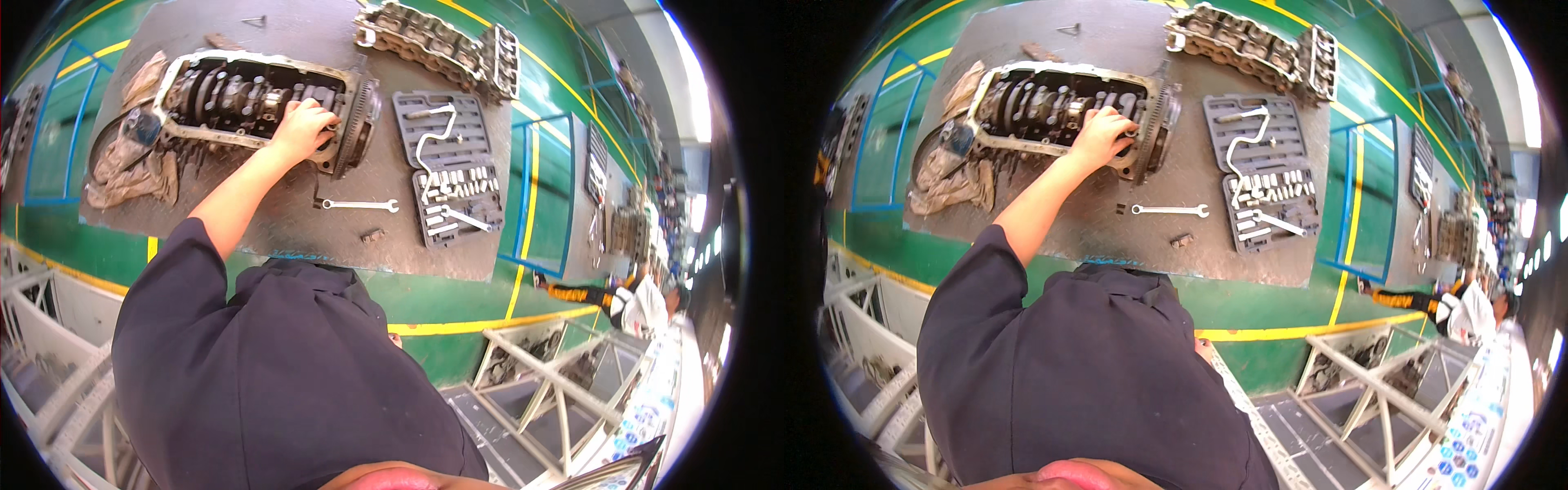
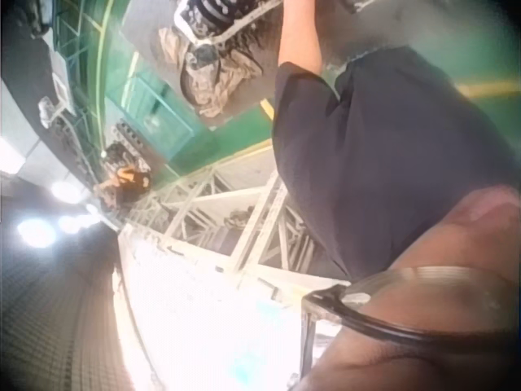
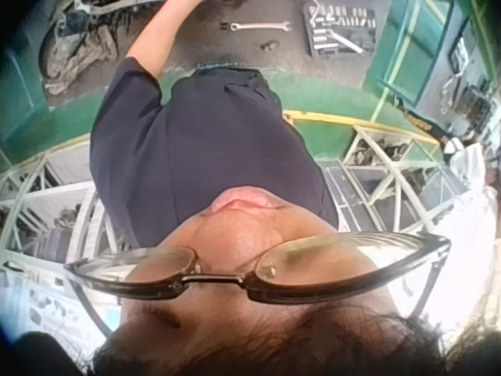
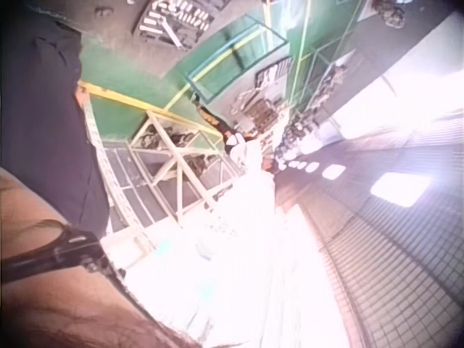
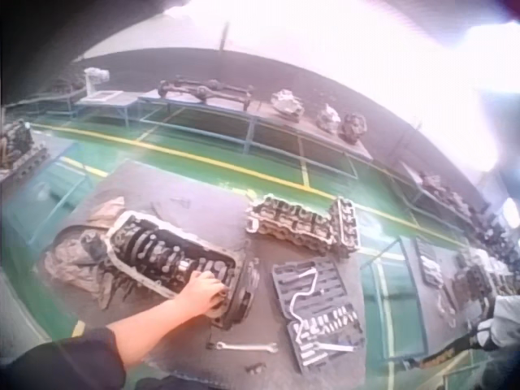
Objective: The person is using various tools to disassemble and inspect components of a vehicle engine crankshaft at a workbench.
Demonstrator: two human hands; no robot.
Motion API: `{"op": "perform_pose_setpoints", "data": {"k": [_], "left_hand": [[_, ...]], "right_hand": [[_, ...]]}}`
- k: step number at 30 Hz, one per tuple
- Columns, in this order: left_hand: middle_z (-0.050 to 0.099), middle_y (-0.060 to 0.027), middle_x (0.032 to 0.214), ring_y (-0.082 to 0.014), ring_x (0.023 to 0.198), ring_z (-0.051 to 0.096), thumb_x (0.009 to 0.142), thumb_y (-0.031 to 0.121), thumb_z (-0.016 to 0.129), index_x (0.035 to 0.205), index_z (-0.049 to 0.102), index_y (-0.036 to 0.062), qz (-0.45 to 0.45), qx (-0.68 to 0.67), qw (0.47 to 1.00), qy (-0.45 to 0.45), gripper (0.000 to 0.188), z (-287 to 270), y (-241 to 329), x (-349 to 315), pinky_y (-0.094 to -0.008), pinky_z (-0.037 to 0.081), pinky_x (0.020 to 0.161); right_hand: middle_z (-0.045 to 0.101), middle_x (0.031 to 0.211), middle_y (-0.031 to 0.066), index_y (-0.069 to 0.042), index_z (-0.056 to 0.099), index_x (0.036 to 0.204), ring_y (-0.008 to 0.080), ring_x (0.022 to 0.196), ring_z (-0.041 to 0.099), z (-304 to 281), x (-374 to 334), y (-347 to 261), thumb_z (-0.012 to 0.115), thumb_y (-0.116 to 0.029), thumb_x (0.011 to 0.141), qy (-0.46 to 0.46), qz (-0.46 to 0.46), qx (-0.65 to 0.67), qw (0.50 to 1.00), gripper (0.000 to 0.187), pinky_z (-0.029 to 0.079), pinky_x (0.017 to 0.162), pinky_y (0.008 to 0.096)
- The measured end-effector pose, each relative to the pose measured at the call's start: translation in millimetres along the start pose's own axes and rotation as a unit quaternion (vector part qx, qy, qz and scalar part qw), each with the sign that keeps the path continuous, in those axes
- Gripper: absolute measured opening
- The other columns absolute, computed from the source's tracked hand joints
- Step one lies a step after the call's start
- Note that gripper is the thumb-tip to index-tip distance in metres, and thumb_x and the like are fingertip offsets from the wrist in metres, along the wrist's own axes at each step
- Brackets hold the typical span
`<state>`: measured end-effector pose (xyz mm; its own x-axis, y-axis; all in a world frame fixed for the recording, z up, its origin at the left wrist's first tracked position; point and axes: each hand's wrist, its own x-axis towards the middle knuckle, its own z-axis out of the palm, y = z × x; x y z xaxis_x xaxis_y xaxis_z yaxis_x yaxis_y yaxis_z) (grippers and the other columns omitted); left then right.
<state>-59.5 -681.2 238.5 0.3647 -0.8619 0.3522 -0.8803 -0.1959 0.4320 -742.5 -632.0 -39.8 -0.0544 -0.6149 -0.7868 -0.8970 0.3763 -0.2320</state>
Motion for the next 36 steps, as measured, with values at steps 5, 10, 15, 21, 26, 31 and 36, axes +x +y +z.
{"op": "perform_pose_setpoints", "data": {"k": [5,10,15,21,26,31,36], "left_hand": [[0.066,-0.0099,0.099,-0.0252,0.099,0.060,0.078,0.008,0.071,0.104,0.068,0.0058,-0.068,-0.190,0.963,0.180,0.027,-29.6,17.7,-23.1,-0.0358,0.045,0.086],[0.060,-0.0088,0.115,-0.0141,0.104,0.058,0.084,-0.002,0.062,0.131,0.050,0.0036,-0.249,-0.585,0.769,0.060,0.048,-65.1,56.5,-125.1,-0.0294,0.048,0.090],[0.063,-0.0097,0.108,-0.0159,0.101,0.061,0.080,-0.001,0.068,0.115,0.058,0.0018,-0.202,-0.429,0.879,0.060,0.036,-114.5,40.9,-207.5,-0.0322,0.050,0.090],[0.065,-0.0119,0.104,-0.0220,0.095,0.065,0.076,0.000,0.073,0.101,0.065,-0.0006,-0.168,-0.438,0.869,0.162,0.027,-199.4,-26.2,-277.5,-0.0329,0.051,0.084],[0.066,-0.0130,0.104,-0.0269,0.096,0.064,0.074,-0.005,0.072,0.098,0.066,0.0012,-0.069,-0.312,0.936,0.145,0.025,-264.7,-91.5,-318.7,-0.0357,0.051,0.082],[0.065,-0.0129,0.105,-0.0258,0.097,0.064,0.074,-0.006,0.071,0.098,0.066,0.0002,-0.072,-0.373,0.916,0.131,0.025,-291.3,-124.0,-343.6,-0.0348,0.052,0.082],[0.061,-0.0134,0.113,-0.0216,0.100,0.063,0.078,-0.010,0.068,0.100,0.065,-0.0023,-0.121,-0.515,0.838,0.135,0.024,-290.3,-141.3,-362.9,-0.0325,0.052,0.084]], "right_hand": [[0.063,0.075,0.0144,0.002,0.054,0.103,0.0242,0.068,0.064,-29.2,-30.2,-119.8,0.062,-0.022,0.083,-0.016,-0.084,0.097,0.992,0.032,0.052,0.065,0.0373],[0.043,0.058,-0.0021,-0.009,0.046,0.095,0.0066,0.046,0.040,-66.7,-138.2,-334.6,0.054,-0.020,0.097,-0.143,-0.312,0.215,0.914,0.013,0.031,0.040,0.0240],[0.049,0.071,0.0014,-0.007,0.049,0.102,0.0082,0.058,0.045,-1.1,-285.0,-504.1,0.047,-0.022,0.100,-0.118,-0.560,0.077,0.816,0.016,0.038,0.050,0.0258],[0.044,0.065,0.0000,-0.009,0.048,0.097,0.0068,0.048,0.039,131.0,-401.1,-566.5,0.034,-0.042,0.103,-0.302,-0.391,0.075,0.866,0.036,0.032,0.044,0.0230],[0.043,0.063,-0.0003,-0.010,0.048,0.095,0.0066,0.047,0.039,218.3,-453.4,-570.7,0.034,-0.044,0.103,-0.319,-0.392,0.140,0.851,0.038,0.030,0.042,0.0226],[0.049,0.067,0.0044,-0.007,0.049,0.104,0.0093,0.046,0.042,242.9,-477.0,-582.6,0.030,-0.051,0.101,-0.261,-0.402,0.133,0.868,0.048,0.031,0.042,0.0232],[0.060,0.097,0.0106,0.003,0.049,0.124,0.0197,0.080,0.058,242.1,-477.8,-591.0,0.051,-0.034,0.097,-0.540,-0.281,0.229,0.760,0.046,0.047,0.068,0.0314]]}}
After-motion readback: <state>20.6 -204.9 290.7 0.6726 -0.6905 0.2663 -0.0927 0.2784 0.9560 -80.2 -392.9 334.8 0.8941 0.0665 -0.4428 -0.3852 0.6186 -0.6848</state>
